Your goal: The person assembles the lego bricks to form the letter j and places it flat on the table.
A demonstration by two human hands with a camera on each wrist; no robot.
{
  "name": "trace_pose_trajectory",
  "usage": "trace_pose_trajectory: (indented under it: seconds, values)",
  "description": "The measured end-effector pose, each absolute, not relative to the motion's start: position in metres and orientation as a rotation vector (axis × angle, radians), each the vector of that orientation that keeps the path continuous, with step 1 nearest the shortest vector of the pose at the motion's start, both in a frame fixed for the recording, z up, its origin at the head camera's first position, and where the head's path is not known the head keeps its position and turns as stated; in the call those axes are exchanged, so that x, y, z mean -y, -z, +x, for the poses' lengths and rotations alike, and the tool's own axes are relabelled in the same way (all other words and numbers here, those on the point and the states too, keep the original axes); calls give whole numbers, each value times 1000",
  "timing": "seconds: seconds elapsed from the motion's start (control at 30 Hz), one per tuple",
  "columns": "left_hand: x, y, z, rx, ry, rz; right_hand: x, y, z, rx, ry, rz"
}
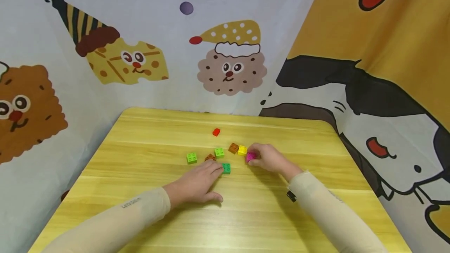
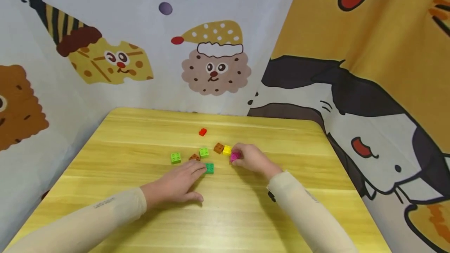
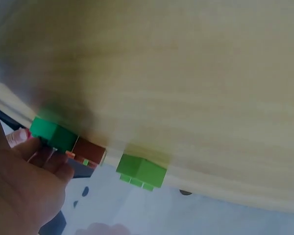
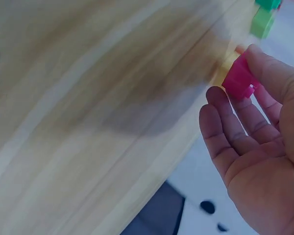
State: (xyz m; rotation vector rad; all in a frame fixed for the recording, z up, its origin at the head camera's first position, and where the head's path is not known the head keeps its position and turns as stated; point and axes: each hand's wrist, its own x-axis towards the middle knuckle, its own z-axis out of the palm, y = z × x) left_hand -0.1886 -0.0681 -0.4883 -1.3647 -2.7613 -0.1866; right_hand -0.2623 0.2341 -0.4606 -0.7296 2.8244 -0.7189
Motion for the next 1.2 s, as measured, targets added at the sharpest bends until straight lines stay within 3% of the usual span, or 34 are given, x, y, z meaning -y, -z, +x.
trace_pose_trajectory:
  seconds: [0.43,1.2]
  values:
    - [70,488,-193,2766,215,-1383,-190,463,-241,-2707,750,-983]
    - [68,484,-193,2790,176,-1399,-178,463,-239,-2744,818,-1048]
